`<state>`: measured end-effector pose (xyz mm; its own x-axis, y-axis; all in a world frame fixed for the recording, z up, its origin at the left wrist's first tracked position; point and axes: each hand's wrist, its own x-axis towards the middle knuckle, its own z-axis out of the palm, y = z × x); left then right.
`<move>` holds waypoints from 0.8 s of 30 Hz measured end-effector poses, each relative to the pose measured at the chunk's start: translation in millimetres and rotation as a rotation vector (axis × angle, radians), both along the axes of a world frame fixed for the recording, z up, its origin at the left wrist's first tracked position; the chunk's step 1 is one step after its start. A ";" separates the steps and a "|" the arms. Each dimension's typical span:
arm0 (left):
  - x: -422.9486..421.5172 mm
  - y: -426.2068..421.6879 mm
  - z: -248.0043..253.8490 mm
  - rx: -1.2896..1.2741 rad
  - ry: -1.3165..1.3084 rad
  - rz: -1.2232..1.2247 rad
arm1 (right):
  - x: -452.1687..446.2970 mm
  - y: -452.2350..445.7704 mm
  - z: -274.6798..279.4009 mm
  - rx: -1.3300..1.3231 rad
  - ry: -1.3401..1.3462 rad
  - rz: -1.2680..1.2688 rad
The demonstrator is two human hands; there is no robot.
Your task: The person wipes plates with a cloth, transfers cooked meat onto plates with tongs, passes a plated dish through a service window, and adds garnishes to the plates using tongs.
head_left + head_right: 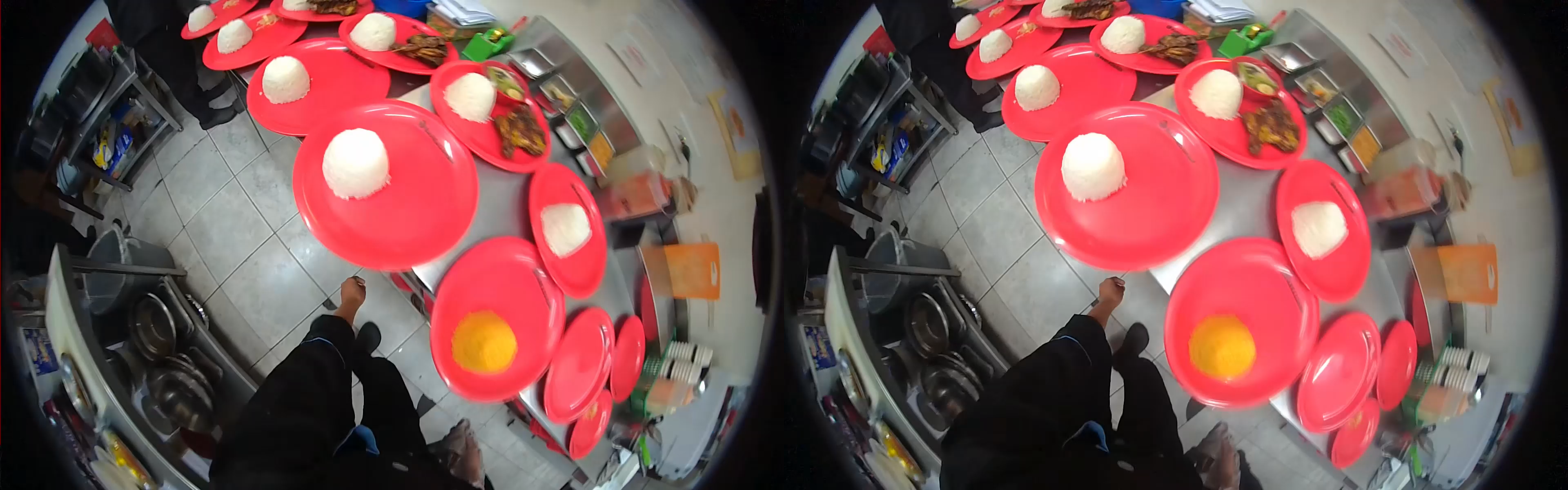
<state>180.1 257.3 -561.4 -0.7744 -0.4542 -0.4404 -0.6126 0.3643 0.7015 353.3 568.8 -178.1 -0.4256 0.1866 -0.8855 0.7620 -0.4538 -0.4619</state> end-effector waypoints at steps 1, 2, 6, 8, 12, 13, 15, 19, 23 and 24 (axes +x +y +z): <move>-14.3 -5.3 -26.8 -0.010 -0.006 0.009 | -4.9 -2.4 -19.3 0.027 -0.012 0.042; -31.9 -10.3 -50.0 -0.017 -0.026 0.019 | -7.6 -5.8 -39.3 0.054 -0.016 0.081; -104.4 -17.6 -119.6 -0.041 -0.075 0.062 | -27.4 -23.8 -118.8 0.175 0.016 0.244; -127.8 -16.3 -143.0 -0.046 -0.111 0.086 | -39.2 -31.9 -142.6 0.249 0.031 0.334; -148.5 -14.3 -165.2 -0.036 -0.157 0.138 | -72.2 -46.8 -168.8 0.358 0.035 0.459; -148.8 -13.5 -165.8 -0.030 -0.163 0.157 | -78.2 -49.9 -171.2 0.377 0.044 0.488; -144.8 -12.0 -161.5 -0.011 -0.145 0.194 | -85.5 -56.1 -170.3 0.409 0.062 0.538; -121.1 -7.3 -131.6 0.058 -0.048 0.332 | -94.2 -65.2 -155.2 0.473 0.114 0.646; -65.7 -4.6 -67.7 0.203 0.142 0.543 | -90.7 -76.0 -123.2 0.593 0.248 0.826; -46.2 -5.4 -45.4 0.252 0.189 0.598 | -86.3 -78.7 -109.5 0.659 0.325 0.907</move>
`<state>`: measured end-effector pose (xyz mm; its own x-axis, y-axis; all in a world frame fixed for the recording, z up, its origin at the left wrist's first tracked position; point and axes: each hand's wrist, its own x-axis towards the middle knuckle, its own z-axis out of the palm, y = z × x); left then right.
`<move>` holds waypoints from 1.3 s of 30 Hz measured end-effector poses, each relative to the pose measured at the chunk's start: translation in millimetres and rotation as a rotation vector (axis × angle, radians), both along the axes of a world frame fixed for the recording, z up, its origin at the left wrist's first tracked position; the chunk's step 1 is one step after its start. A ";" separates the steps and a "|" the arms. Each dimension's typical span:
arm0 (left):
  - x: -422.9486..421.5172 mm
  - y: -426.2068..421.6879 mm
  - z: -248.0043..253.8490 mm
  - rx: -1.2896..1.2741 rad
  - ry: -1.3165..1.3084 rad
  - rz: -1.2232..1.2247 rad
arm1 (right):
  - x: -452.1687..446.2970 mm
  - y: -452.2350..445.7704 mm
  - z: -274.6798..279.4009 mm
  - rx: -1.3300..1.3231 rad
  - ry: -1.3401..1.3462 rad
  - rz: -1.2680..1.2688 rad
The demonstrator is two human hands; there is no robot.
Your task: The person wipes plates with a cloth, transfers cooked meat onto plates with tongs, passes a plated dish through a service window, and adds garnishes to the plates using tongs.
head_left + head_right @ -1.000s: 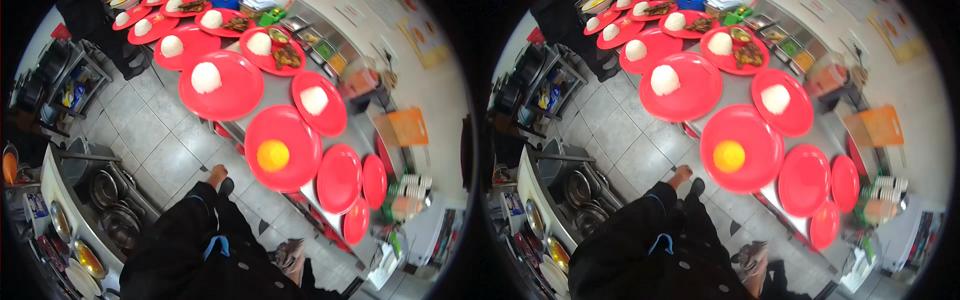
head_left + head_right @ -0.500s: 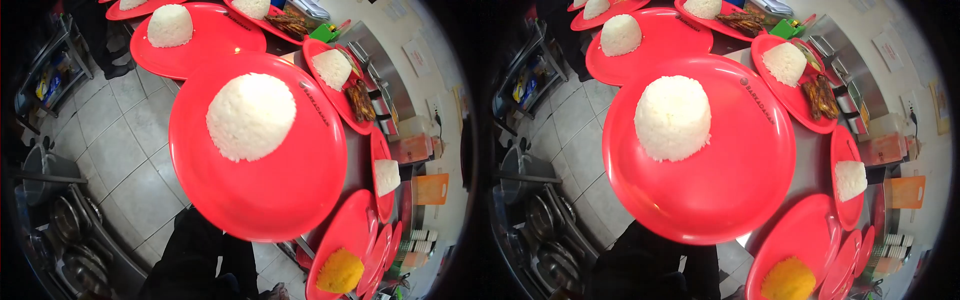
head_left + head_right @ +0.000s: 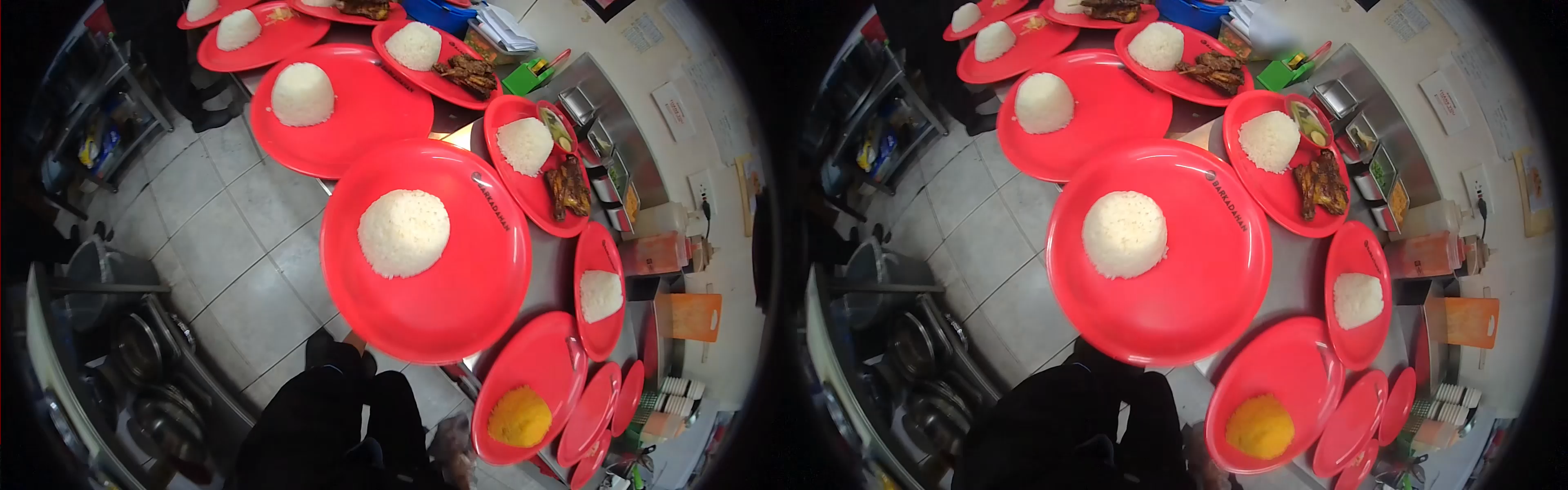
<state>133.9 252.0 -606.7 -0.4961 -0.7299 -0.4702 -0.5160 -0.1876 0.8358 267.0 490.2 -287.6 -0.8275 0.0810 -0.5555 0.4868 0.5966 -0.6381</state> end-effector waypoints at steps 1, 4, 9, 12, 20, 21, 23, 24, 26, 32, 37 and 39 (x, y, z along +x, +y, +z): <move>20.7 -4.4 26.0 0.062 0.064 0.062 | 4.4 -3.2 13.1 0.050 0.094 0.119; 96.4 -34.5 111.0 0.414 0.280 0.265 | 16.0 -31.8 39.9 0.054 0.255 0.346; 206.5 -105.8 297.3 0.876 0.402 0.342 | -3.4 -142.0 82.6 -0.498 0.241 0.591; 233.9 -123.3 378.6 0.875 0.495 0.330 | -4.1 -220.3 99.3 -0.537 0.494 0.902; 263.4 -181.7 550.1 0.412 0.837 0.330 | -50.0 -394.8 164.6 -0.257 1.055 1.088; 269.5 -190.9 557.9 0.372 0.868 0.300 | -60.1 -410.6 171.7 -0.472 0.838 1.066; 277.6 -215.2 562.9 0.352 0.927 0.328 | -44.2 -433.7 181.4 -0.683 0.629 1.052; 278.5 -229.9 558.2 0.347 0.943 0.343 | -12.9 -431.9 187.5 -0.673 0.918 1.088; 281.3 -255.0 543.2 0.329 0.948 0.329 | 16.8 -438.5 214.0 -0.655 1.213 1.123; 289.2 -284.5 583.8 0.134 0.884 0.251 | -34.9 -517.7 230.1 -0.434 0.852 0.954; 285.8 -342.9 593.5 0.090 0.983 0.318 | -104.5 -560.5 189.4 -0.691 0.491 0.689; 261.5 -363.4 594.8 0.073 0.984 0.334 | -100.4 -577.3 231.4 -0.810 0.949 0.759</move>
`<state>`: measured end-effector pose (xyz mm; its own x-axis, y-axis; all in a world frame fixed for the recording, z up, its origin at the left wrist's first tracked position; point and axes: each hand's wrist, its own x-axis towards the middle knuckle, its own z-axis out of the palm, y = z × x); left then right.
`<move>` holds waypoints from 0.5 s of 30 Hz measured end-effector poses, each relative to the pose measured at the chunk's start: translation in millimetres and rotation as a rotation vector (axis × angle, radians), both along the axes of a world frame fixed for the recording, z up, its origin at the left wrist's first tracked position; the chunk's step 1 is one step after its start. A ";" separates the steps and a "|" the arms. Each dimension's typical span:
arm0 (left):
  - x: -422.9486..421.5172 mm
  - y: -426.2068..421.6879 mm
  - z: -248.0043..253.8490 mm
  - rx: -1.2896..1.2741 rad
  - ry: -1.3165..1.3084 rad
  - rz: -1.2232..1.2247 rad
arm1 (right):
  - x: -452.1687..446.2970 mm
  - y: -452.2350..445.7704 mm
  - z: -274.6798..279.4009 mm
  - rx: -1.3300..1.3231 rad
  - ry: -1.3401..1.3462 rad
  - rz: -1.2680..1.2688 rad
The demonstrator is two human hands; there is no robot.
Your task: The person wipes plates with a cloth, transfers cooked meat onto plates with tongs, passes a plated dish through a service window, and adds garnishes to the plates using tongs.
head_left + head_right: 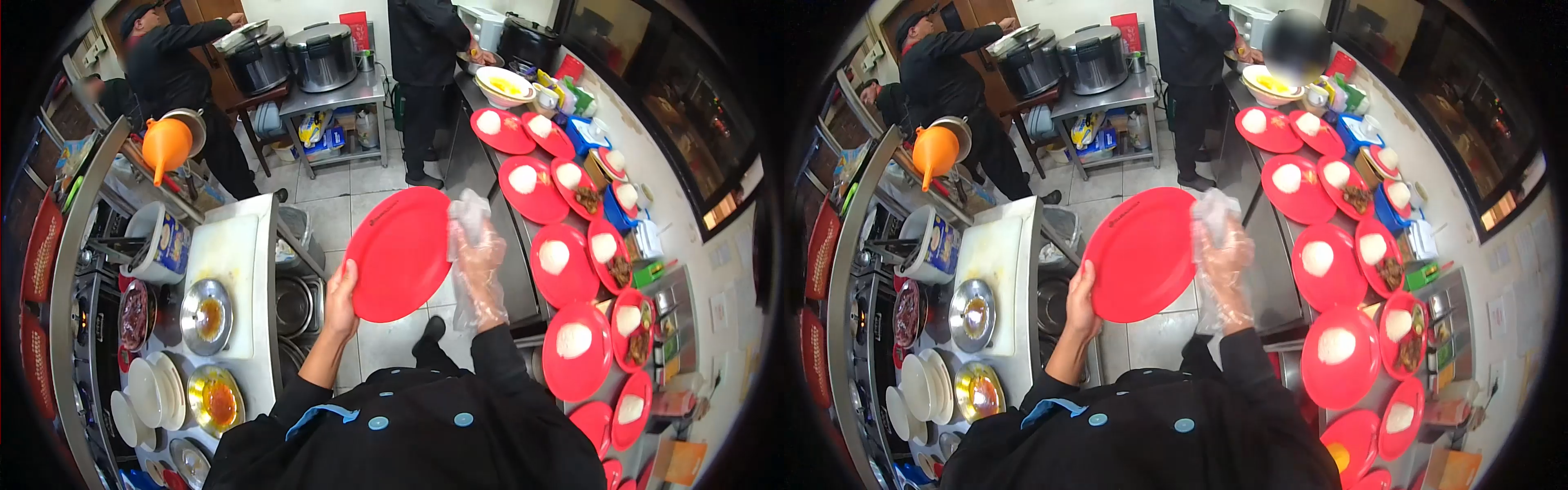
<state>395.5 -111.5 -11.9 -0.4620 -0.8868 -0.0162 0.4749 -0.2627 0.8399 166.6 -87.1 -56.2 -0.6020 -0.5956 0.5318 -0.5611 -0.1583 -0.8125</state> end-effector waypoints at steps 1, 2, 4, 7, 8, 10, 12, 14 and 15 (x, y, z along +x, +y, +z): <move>-18.1 -9.0 -4.6 -0.030 -0.040 0.002 | 33.3 -3.7 47.7 0.018 -0.368 0.174; -33.3 -18.9 -10.6 -0.058 -0.083 0.002 | 46.0 -21.2 36.2 0.035 -0.047 0.134; -68.1 -58.5 -31.9 -0.141 -0.102 0.182 | 70.8 -45.2 28.8 -0.024 0.274 0.137; -96.1 -105.5 6.8 -0.134 0.039 0.171 | 46.9 -64.4 26.4 -0.045 0.199 0.347; -111.7 -116.8 8.9 -0.142 0.039 0.172 | 25.7 -82.7 20.7 -0.053 0.200 0.347; -135.8 -131.5 7.1 -0.144 0.001 0.178 | -19.3 -113.9 -9.4 -0.080 0.172 0.228; -157.5 -137.1 8.3 -0.184 -0.084 0.150 | -72.2 -158.1 -26.9 -0.011 -0.135 0.190; -168.2 -146.8 12.7 -0.117 -0.054 0.102 | -120.7 -185.9 -21.1 0.055 -0.142 0.089; -169.8 -155.8 11.1 -0.068 -0.072 0.089 | -137.6 -193.6 -4.8 0.131 -0.232 0.131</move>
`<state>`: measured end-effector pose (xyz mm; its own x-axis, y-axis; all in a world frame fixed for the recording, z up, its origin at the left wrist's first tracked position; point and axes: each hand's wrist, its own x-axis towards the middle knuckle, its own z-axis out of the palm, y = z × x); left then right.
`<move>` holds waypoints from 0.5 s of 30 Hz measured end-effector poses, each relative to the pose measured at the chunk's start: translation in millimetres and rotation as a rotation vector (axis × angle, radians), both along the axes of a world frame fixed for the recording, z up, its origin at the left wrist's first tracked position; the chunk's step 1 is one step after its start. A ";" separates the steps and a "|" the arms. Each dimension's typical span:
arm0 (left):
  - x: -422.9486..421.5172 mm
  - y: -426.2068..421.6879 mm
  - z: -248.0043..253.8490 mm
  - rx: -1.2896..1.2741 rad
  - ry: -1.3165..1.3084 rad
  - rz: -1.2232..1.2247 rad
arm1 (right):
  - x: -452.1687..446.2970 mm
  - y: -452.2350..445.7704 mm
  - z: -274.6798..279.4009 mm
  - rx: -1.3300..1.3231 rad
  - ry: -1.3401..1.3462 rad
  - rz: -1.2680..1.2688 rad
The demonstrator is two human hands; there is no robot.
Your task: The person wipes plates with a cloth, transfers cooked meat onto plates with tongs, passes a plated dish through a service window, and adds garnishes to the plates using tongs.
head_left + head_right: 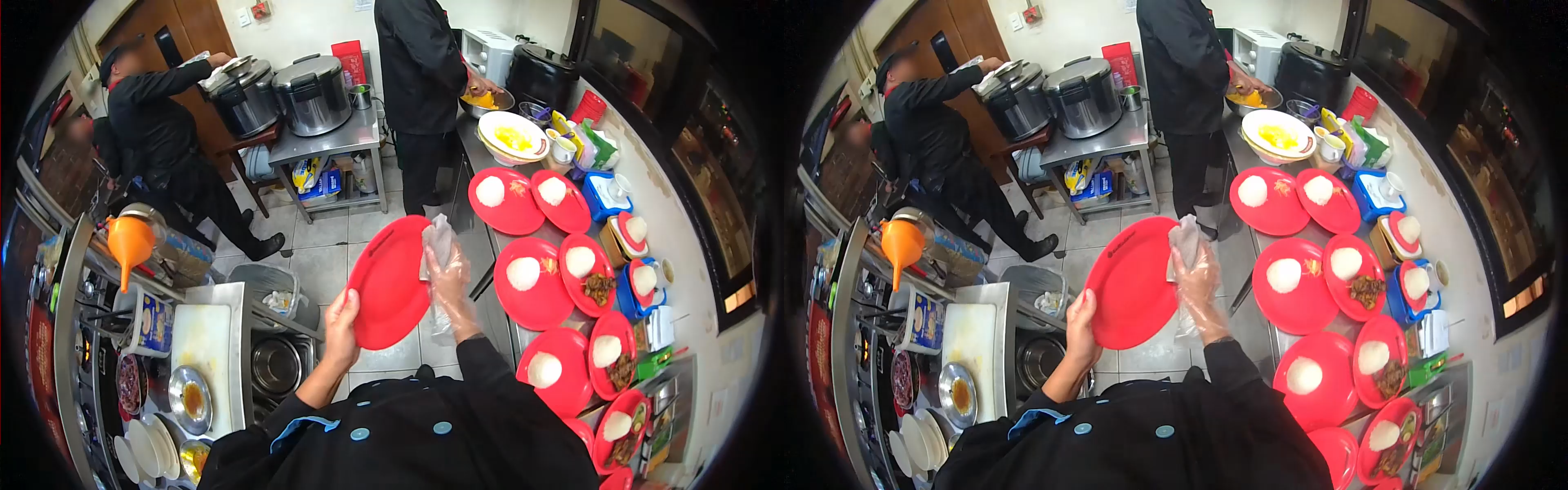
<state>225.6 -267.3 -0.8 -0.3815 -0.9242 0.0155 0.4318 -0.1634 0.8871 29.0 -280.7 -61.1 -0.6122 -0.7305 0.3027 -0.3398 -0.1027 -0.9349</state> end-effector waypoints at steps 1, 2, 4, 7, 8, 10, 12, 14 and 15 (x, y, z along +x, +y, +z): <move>1.6 -11.3 -0.9 0.052 -0.018 -0.012 | -14.1 -5.3 7.2 0.078 -0.090 0.043; 7.1 -27.7 -2.0 0.126 -0.076 -0.031 | -29.4 -11.9 -6.7 0.085 -0.095 0.040; 11.5 -59.0 2.3 0.151 -0.176 -0.039 | -57.6 -29.4 -42.0 0.069 -0.889 0.206; 3.1 -103.7 -15.0 0.219 -0.222 -0.070 | -53.0 -31.1 -49.4 -0.298 -1.241 0.366; -8.7 -120.0 -34.4 0.233 -0.229 -0.080 | -43.0 -39.4 -63.3 -0.333 -1.033 0.319; -43.5 -147.6 -58.9 0.258 -0.183 -0.070 | -38.0 -58.0 -58.4 -0.320 -1.205 0.371; -79.1 -189.9 -70.8 0.273 -0.161 -0.038 | -32.6 -77.8 -41.6 -0.315 -1.557 0.490; -109.0 -237.8 -86.1 0.274 -0.153 0.017 | -39.8 -97.5 -30.1 -0.324 -1.796 0.577; -121.8 -261.2 -98.0 0.274 -0.144 -0.007 | -45.6 -107.1 -26.7 -0.330 -1.868 0.602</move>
<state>103.9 -528.5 -98.9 -0.3677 -0.8841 -0.2882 0.3031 -0.4070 0.8617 -16.6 -387.8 -87.7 -0.0135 -0.9864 -0.1638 0.9985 -0.0219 0.0496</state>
